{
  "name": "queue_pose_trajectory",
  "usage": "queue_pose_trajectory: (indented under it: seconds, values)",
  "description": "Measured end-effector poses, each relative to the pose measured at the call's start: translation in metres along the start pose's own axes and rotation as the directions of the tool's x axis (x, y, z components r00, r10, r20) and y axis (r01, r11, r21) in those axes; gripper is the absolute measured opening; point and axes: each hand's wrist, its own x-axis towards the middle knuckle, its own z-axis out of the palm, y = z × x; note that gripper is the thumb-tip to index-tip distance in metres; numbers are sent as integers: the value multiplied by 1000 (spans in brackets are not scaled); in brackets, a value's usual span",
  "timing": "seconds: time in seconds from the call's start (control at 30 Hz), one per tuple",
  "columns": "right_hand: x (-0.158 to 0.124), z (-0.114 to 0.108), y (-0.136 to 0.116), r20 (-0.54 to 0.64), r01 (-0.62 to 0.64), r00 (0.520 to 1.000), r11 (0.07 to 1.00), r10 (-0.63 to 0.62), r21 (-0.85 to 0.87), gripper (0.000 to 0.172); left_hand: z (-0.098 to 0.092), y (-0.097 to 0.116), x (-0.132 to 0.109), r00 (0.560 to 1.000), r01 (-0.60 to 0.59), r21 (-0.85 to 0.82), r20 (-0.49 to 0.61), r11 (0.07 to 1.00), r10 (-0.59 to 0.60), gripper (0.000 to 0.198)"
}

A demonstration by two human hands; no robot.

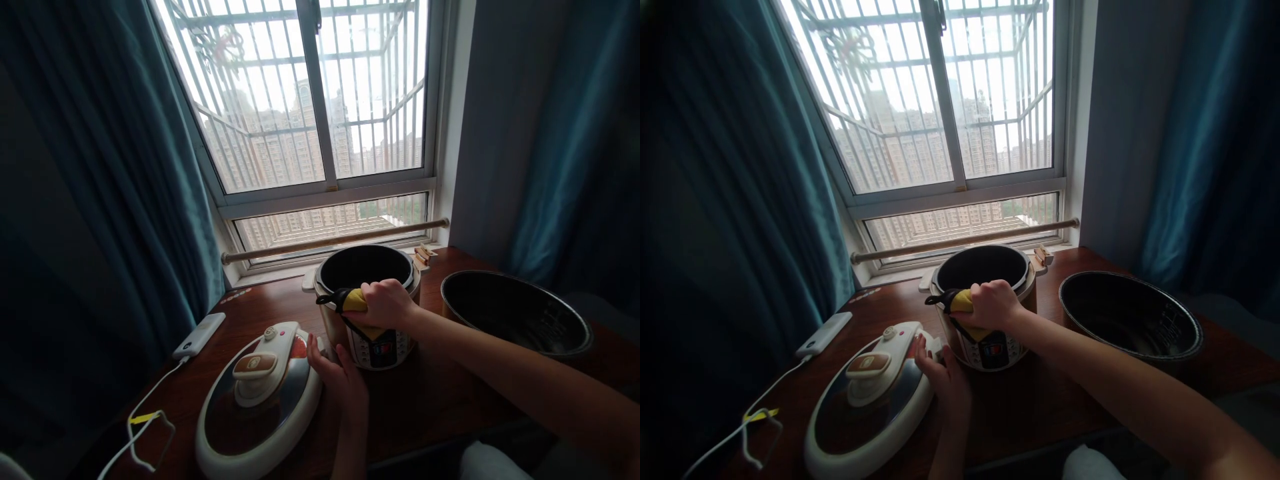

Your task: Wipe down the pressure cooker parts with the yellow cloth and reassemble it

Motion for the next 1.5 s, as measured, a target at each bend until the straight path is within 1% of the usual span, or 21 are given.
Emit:
queue_pose_trajectory:
  seconds: [0.13,0.2,0.27,0.37,0.43,0.47,0.53,0.57,0.6,0.63,0.7,0.73,0.77,0.83,0.93,0.97,1.03,1.17,1.27,1.37,1.5]
  values:
    - [-7,-3,-5,-16,-73,997,995,74,63,59,-4,8,-4,999,-34,-14,33,999,34,49]
    - [-15,1,-10,-104,-119,986,985,133,128,53,-6,11,-7,997,-64,-8,50,998,64,50]
    - [-25,7,-14,-237,-134,954,967,186,218,50,-11,12,-13,992,-107,-1,69,994,107,51]
    - [-39,15,-16,-375,-64,905,937,199,344,58,-20,12,-21,978,-197,12,77,980,195,52]
    - [-46,16,-15,-398,12,902,911,169,413,62,-26,16,-19,954,-298,47,57,953,296,54]
    - [-49,15,-14,-403,48,902,891,156,451,62,-28,20,-16,931,-363,68,59,929,359,54]
    - [-53,13,-12,-428,104,887,829,173,550,54,-26,35,-3,864,-501,104,111,859,491,50]
    - [-54,12,-11,-454,119,863,785,221,608,47,-22,45,6,825,-560,114,166,821,539,46]
    - [-55,12,-9,-485,122,820,737,302,665,38,-16,56,15,787,-608,124,226,784,574,41]
    - [-56,12,-8,-512,114,758,692,404,713,32,-8,68,24,760,-637,137,276,759,588,38]
    - [-55,15,-3,-534,72,616,634,578,770,29,10,88,39,693,-686,116,404,718,597,33]
    - [-55,17,1,-531,40,575,627,623,778,31,20,95,44,656,-707,114,476,698,586,31]
    - [-54,20,4,-521,6,565,629,640,778,32,28,100,47,618,-727,121,543,676,569,30]
    - [-53,25,10,-489,-49,605,642,628,765,34,42,104,50,572,-759,173,639,628,515,31]
    - [-49,33,15,-446,-95,661,657,603,748,37,49,100,54,546,-795,243,685,557,481,30]
    - [-48,34,16,-438,-102,672,660,597,744,37,49,98,56,530,-808,241,694,538,487,29]
    - [-46,36,16,-424,-112,684,659,594,744,36,45,94,63,480,-837,202,719,509,504,28]
    - [-44,34,19,-414,-93,684,635,601,767,33,33,87,84,376,-868,103,775,485,508,32]
    - [-43,31,22,-400,-76,677,599,618,797,31,23,77,107,317,-852,25,820,523,476,32]
    - [-40,29,22,-386,-71,662,566,643,821,31,16,61,137,278,-789,-48,861,612,426,35]
    - [-37,31,20,-382,-84,631,548,676,832,32,17,39,178,210,-682,-129,908,720,361,44]
